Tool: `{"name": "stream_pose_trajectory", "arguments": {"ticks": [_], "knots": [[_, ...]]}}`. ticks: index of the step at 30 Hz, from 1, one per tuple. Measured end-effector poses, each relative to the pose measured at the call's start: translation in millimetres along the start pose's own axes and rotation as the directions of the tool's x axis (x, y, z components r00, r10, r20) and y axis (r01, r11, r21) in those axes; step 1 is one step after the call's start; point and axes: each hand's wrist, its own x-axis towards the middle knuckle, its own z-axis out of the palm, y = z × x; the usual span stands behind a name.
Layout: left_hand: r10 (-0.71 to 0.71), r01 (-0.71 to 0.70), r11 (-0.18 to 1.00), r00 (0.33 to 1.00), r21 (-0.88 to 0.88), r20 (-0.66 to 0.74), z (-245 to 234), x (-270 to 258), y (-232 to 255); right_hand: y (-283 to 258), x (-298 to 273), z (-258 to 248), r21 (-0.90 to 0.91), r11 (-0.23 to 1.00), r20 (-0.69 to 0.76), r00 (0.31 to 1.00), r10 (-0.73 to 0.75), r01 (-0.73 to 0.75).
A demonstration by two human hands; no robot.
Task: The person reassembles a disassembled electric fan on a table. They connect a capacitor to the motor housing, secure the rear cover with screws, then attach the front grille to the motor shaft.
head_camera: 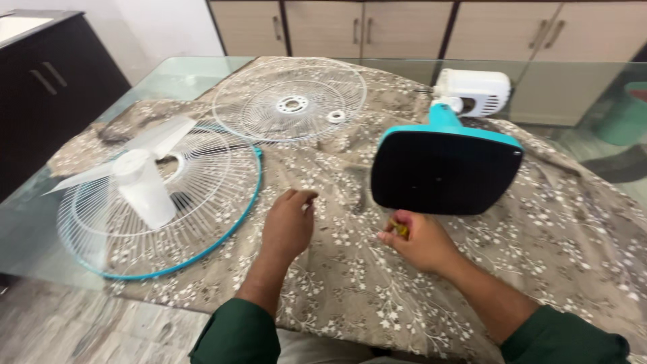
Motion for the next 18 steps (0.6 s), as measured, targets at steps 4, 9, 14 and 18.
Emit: {"name": "stream_pose_trajectory", "arguments": {"ticks": [4,9,14,18], "knots": [[-0.215,0.215,0.977,0.975,0.004,0.054,-11.6,-17.0,-42.7,-30.6,4.5,18.6,-0.267,0.961,0.091,0.994,-0.053,0.076],[-0.203,0.201,0.979,0.964,0.029,0.173,-7.3,-23.5,-58.4,-40.2,9.3,38.8,-0.374,0.904,0.099,0.978,-0.182,0.206],[-0.174,0.169,0.985,0.970,0.043,0.170,-5.0,-23.4,-59.6,-27.0,13.7,48.9,-0.394,0.894,0.105,0.977,-0.188,0.215],[-0.139,0.132,0.989,0.983,0.061,0.124,-5.4,-24.4,-56.3,-17.8,14.4,52.9,-0.381,0.900,0.100,0.977,-0.187,0.211]]}}
